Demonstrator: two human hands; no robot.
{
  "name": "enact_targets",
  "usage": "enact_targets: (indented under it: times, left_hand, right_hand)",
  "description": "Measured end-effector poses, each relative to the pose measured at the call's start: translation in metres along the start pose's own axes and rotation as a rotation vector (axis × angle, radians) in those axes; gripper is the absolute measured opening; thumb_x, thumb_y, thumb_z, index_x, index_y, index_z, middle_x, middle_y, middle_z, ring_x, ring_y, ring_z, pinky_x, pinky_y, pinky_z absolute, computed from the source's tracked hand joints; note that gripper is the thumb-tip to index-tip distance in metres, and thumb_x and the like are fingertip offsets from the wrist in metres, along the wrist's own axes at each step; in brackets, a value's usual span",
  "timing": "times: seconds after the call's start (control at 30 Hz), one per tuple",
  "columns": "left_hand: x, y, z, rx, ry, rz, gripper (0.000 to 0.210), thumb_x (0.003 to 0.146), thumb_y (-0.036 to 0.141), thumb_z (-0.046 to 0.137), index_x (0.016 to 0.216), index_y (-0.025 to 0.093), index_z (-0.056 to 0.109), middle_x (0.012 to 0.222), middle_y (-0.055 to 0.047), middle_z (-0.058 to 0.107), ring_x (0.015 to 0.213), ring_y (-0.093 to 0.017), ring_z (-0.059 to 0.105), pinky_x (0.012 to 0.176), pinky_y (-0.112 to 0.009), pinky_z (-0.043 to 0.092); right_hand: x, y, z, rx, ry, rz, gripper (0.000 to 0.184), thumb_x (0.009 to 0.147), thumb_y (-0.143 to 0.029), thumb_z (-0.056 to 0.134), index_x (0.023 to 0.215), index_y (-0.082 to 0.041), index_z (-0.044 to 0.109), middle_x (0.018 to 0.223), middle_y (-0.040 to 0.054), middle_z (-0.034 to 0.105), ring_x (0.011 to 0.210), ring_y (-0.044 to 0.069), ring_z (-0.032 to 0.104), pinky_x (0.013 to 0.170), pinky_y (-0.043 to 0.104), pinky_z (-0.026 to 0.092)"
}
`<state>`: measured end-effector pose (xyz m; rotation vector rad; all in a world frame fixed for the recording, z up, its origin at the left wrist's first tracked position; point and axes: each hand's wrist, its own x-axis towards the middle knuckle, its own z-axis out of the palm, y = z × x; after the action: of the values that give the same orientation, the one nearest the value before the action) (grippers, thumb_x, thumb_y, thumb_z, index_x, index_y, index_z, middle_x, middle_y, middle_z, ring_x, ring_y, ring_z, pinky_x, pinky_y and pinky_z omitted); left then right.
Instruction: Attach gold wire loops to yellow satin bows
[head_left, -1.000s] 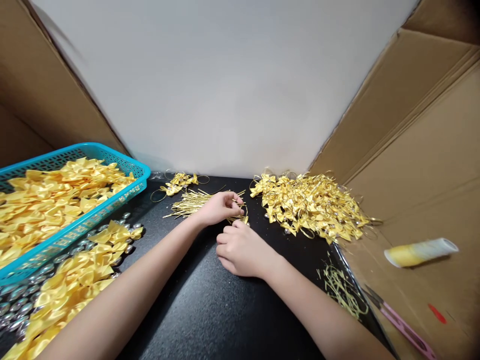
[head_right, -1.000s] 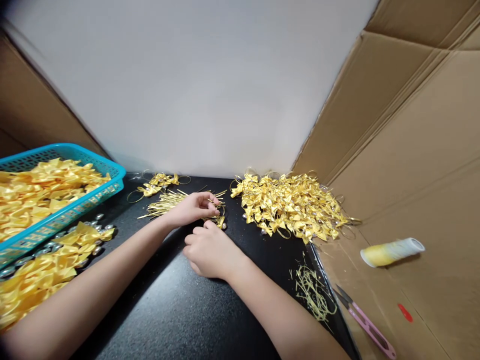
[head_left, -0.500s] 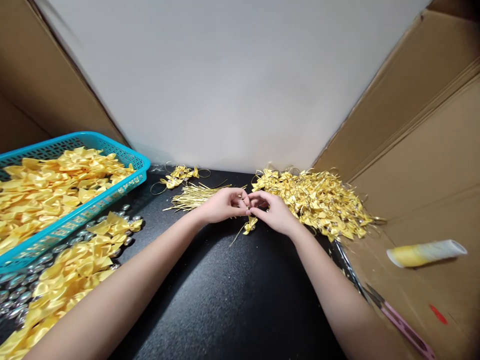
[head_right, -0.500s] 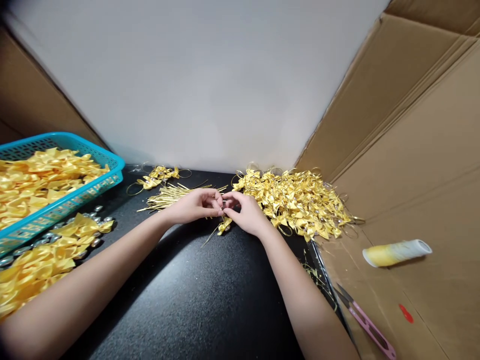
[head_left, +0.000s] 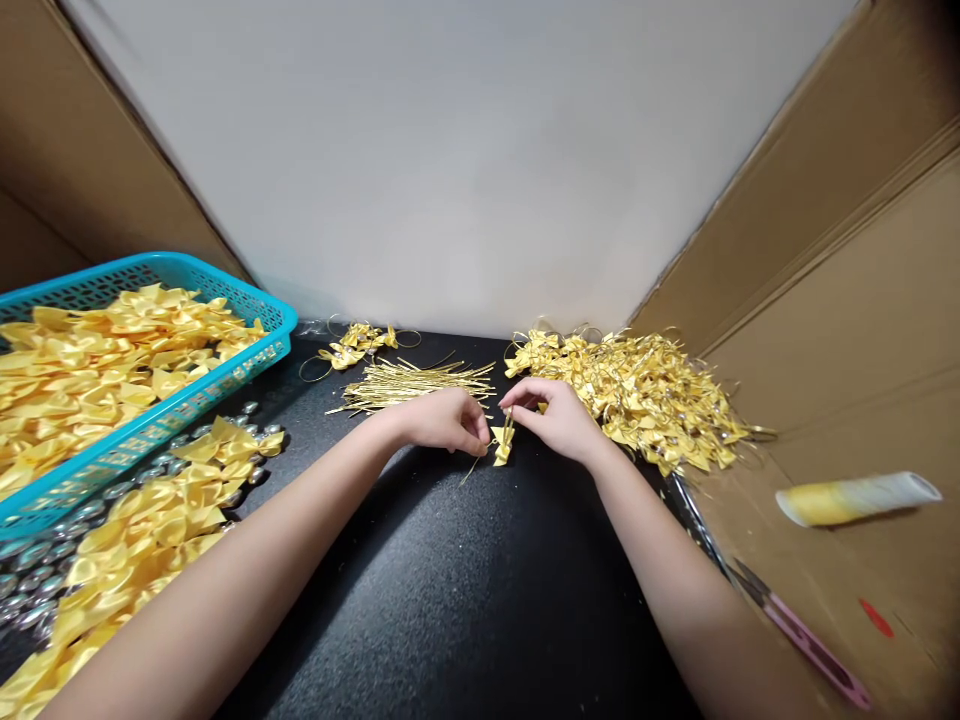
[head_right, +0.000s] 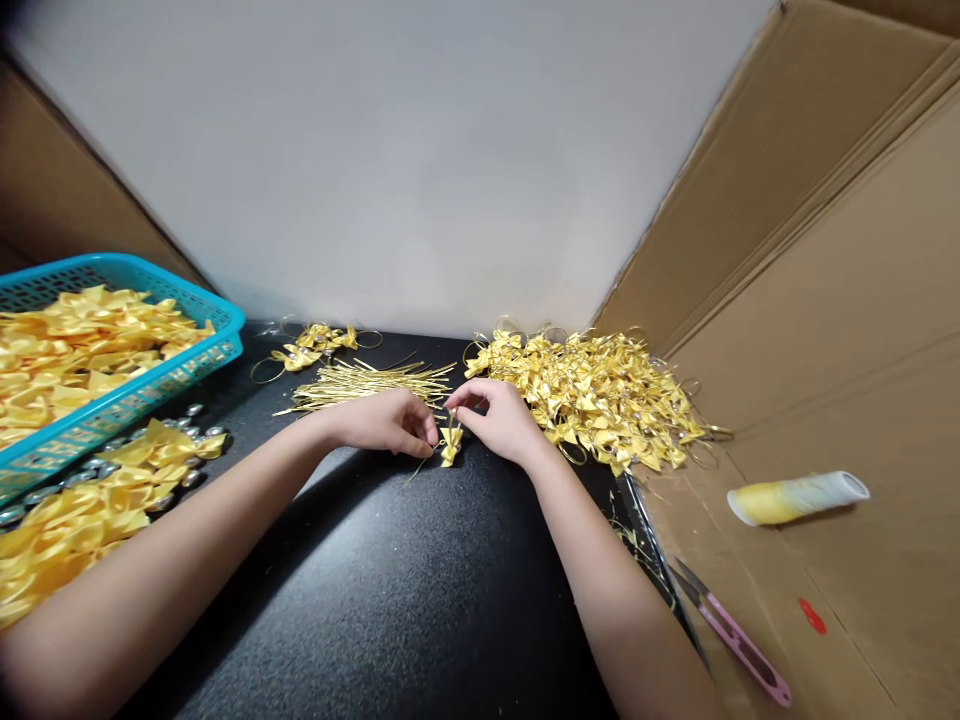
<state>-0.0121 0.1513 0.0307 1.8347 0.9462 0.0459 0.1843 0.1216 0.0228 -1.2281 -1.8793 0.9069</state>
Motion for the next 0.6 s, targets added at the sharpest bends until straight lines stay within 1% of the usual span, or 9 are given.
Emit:
enact_targets:
  times: [0.07, 0.17, 0.23, 0.4, 0.53, 0.6]
  left_hand:
    - [0.002, 0.0, 0.002, 0.043, 0.016, 0.026, 0.016, 0.063, 0.026, 0.068, 0.075, 0.017, 0.074, 0.065, 0.0, 0.069, 0.058, -0.013, 0.059, 0.051, -0.019, 0.04]
    - [0.004, 0.0, 0.005, 0.117, 0.104, 0.085, 0.012, 0.065, 0.025, 0.067, 0.071, 0.018, 0.075, 0.063, 0.0, 0.07, 0.057, -0.012, 0.059, 0.052, -0.019, 0.039]
    - [0.004, 0.0, 0.006, 0.146, 0.138, 0.098, 0.011, 0.065, 0.023, 0.066, 0.069, 0.018, 0.075, 0.063, 0.0, 0.069, 0.057, -0.012, 0.058, 0.053, -0.02, 0.038]
    - [0.002, 0.004, 0.006, 0.137, 0.141, 0.106, 0.009, 0.065, 0.021, 0.064, 0.068, 0.018, 0.072, 0.061, 0.002, 0.066, 0.056, -0.011, 0.056, 0.053, -0.019, 0.038]
    - [0.002, 0.006, 0.009, 0.095, 0.112, 0.082, 0.014, 0.061, 0.026, 0.072, 0.072, 0.018, 0.073, 0.063, 0.002, 0.068, 0.054, -0.011, 0.057, 0.049, -0.018, 0.038]
    - [0.003, 0.005, 0.011, 0.091, 0.118, 0.077, 0.013, 0.063, 0.026, 0.07, 0.072, 0.017, 0.074, 0.062, 0.001, 0.068, 0.051, -0.011, 0.056, 0.047, -0.018, 0.038]
  right_hand:
    - [0.0, -0.002, 0.0, -0.003, 0.004, 0.003, 0.016, 0.073, -0.007, 0.059, 0.078, -0.016, 0.07, 0.079, 0.0024, 0.071, 0.072, 0.014, 0.062, 0.07, 0.029, 0.049]
    - [-0.001, -0.005, -0.002, 0.002, 0.003, 0.01, 0.017, 0.072, -0.006, 0.058, 0.076, -0.017, 0.07, 0.077, 0.0017, 0.07, 0.069, 0.013, 0.061, 0.066, 0.027, 0.048]
    - [-0.001, -0.007, -0.003, 0.012, -0.002, 0.012, 0.015, 0.072, -0.008, 0.058, 0.076, -0.017, 0.069, 0.075, 0.0012, 0.069, 0.067, 0.012, 0.06, 0.065, 0.027, 0.047]
    - [-0.003, -0.011, -0.009, -0.006, -0.076, -0.002, 0.015, 0.07, -0.007, 0.057, 0.072, -0.017, 0.067, 0.072, -0.0004, 0.067, 0.067, 0.012, 0.058, 0.065, 0.027, 0.047]
    - [-0.003, -0.01, -0.011, 0.005, -0.074, 0.0, 0.013, 0.071, -0.008, 0.057, 0.073, -0.017, 0.067, 0.072, -0.0002, 0.067, 0.067, 0.013, 0.059, 0.065, 0.027, 0.047]
    - [-0.003, -0.009, -0.012, 0.002, -0.078, -0.004, 0.013, 0.071, -0.009, 0.057, 0.073, -0.017, 0.067, 0.073, -0.0001, 0.067, 0.068, 0.013, 0.059, 0.066, 0.027, 0.047]
